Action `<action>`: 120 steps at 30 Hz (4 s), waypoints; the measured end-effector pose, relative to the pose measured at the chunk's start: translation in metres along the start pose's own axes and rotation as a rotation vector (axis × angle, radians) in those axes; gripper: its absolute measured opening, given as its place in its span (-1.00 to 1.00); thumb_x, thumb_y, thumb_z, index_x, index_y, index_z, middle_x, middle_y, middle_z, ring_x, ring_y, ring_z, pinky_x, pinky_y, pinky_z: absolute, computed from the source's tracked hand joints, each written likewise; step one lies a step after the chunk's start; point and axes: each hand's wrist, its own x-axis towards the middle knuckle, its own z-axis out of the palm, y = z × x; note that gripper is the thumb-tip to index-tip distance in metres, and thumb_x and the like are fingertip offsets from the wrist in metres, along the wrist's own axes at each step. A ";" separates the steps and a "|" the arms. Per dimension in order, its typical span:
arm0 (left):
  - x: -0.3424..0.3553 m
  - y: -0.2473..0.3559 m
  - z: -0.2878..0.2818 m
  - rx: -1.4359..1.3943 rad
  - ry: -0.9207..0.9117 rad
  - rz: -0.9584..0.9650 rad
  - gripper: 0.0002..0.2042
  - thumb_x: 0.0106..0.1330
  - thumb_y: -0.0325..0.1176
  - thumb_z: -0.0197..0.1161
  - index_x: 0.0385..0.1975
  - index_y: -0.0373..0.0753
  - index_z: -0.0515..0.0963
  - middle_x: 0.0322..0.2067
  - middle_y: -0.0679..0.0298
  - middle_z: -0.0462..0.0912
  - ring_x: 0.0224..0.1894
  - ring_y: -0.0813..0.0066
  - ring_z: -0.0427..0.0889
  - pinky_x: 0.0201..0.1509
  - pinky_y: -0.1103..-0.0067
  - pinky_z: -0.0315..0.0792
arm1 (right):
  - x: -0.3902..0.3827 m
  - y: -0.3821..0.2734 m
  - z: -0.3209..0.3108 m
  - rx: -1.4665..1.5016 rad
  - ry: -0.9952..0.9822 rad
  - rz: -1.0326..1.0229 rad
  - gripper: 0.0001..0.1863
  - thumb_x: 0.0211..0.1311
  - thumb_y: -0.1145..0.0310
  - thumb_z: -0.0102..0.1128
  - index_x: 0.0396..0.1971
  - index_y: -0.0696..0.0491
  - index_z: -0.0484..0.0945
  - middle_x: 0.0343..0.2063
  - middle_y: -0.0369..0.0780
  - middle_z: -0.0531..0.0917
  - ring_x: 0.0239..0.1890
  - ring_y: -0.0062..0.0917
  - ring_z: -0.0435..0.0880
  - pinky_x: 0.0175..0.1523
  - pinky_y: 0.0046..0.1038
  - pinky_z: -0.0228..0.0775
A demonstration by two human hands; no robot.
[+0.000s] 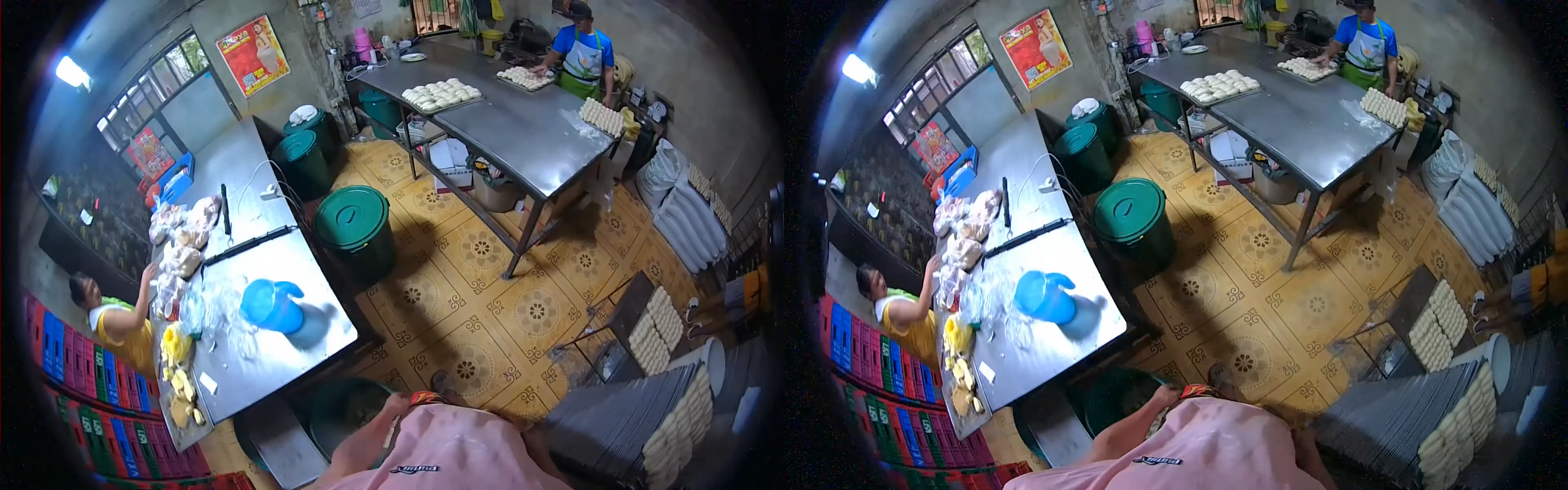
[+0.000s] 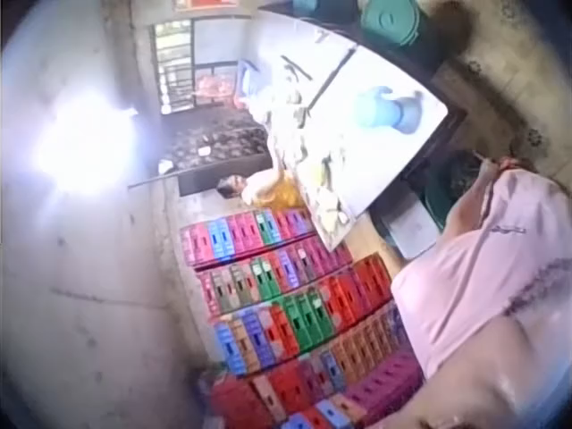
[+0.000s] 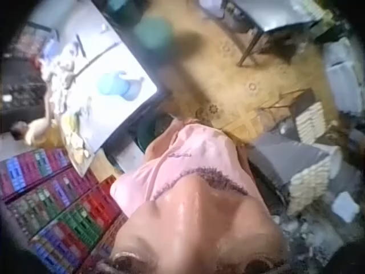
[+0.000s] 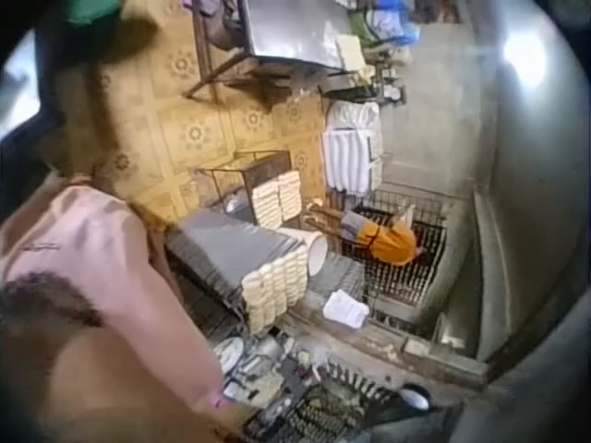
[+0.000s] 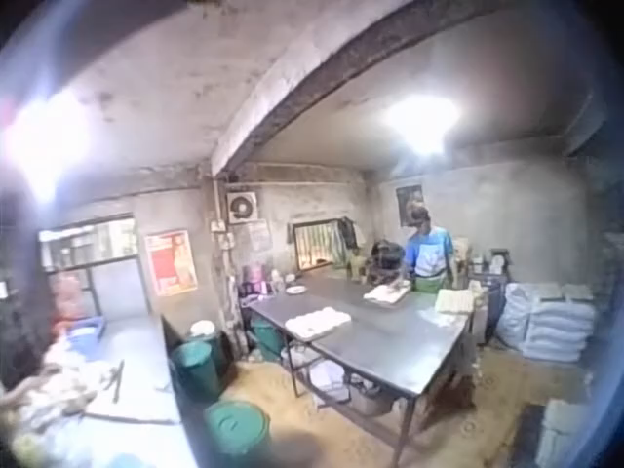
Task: Shape portions of dough into balls and place them onto a metal baking tray.
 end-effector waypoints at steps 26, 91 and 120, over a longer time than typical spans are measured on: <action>0.222 0.212 -0.140 -0.469 0.243 -0.279 -0.55 0.24 -0.15 0.27 0.05 -0.32 0.60 0.01 0.01 0.67 0.12 0.12 0.62 0.20 0.42 0.47 | 0.611 -0.334 0.050 -0.697 -0.395 0.111 -0.73 0.18 0.22 0.20 -0.39 0.15 0.67 -0.49 -0.11 0.69 -0.35 -0.36 0.69 -0.17 -0.26 0.50; 0.947 0.441 -1.108 -1.406 0.344 -0.054 -0.92 0.17 -0.40 0.31 -0.42 -0.25 0.67 -0.46 0.29 0.61 -0.43 0.47 0.58 -0.47 0.40 0.44 | 1.275 -1.248 0.958 -0.518 -0.768 -0.580 -0.60 0.32 0.20 0.15 0.07 0.08 0.59 -0.14 -0.06 0.72 -0.14 -0.26 0.74 -0.05 -0.34 0.55; 1.224 0.632 -1.441 -0.702 0.149 -0.175 -0.57 0.46 -0.25 0.12 0.26 -0.25 0.36 -0.01 0.17 0.63 -0.15 0.23 0.67 -0.36 0.35 0.60 | 1.611 -1.390 0.960 -0.644 -0.088 -0.908 -0.35 0.01 0.30 0.30 0.19 0.10 0.43 0.16 0.02 0.48 0.28 -0.02 0.36 0.35 0.09 0.10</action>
